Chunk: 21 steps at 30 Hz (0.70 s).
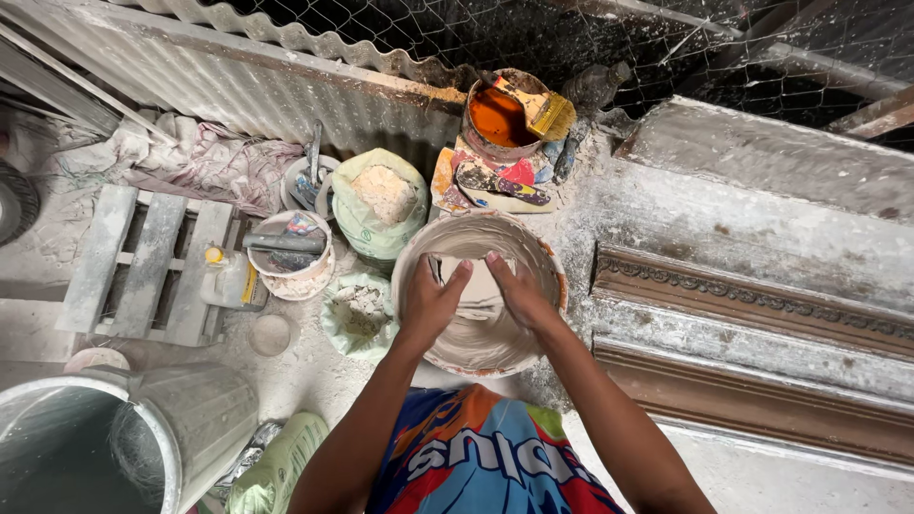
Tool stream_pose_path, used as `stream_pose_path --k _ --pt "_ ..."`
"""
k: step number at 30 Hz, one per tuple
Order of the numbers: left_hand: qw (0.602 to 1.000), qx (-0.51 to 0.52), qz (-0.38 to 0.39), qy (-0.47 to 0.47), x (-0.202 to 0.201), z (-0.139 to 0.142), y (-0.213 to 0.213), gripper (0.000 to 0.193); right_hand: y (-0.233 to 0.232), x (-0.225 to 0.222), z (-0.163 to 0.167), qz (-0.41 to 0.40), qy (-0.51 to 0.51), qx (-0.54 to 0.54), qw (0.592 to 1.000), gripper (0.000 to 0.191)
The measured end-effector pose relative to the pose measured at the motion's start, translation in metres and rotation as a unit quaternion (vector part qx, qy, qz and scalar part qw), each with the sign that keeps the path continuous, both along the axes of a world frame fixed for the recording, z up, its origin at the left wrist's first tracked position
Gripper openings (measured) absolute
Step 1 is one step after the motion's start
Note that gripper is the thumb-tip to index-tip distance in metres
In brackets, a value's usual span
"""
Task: The person cleans a dusty workbench using a scraper and a sponge, then places two long decorative moldings on the bench. They mix a paste in a bucket with a trowel and apply it to the moldings with a brush.
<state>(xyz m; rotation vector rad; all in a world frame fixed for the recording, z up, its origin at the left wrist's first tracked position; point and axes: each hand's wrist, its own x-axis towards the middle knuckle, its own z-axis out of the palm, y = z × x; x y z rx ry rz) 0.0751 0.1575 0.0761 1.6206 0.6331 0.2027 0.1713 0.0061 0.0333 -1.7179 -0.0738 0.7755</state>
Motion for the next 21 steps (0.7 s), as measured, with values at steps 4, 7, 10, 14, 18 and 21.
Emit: stream_pose_path --k 4,7,10,14,18,21 --pt "0.993 0.117 0.006 0.025 0.008 -0.012 -0.002 0.074 -0.007 0.003 -0.003 0.048 -0.013 -0.111 0.993 0.093" --pt "0.996 0.013 -0.039 0.073 0.011 -0.018 -0.005 0.09 -0.013 0.002 -0.013 0.06 -0.044 -0.112 0.991 0.101" --pt "0.977 -0.18 -0.066 -0.089 0.012 -0.023 -0.004 0.089 -0.015 0.005 -0.024 0.049 0.055 0.024 0.997 0.102" --pt "0.973 -0.192 -0.12 -0.053 0.015 -0.03 0.002 0.089 -0.011 0.007 -0.029 0.034 0.151 0.16 0.975 0.099" --pt "0.947 -0.311 -0.077 -0.023 0.023 -0.043 -0.005 0.103 -0.005 -0.001 -0.031 -0.069 0.169 0.207 0.961 0.082" --pt "0.956 -0.292 -0.015 -0.021 0.027 -0.054 -0.016 0.092 -0.001 -0.008 -0.038 -0.112 0.176 0.231 0.95 0.07"
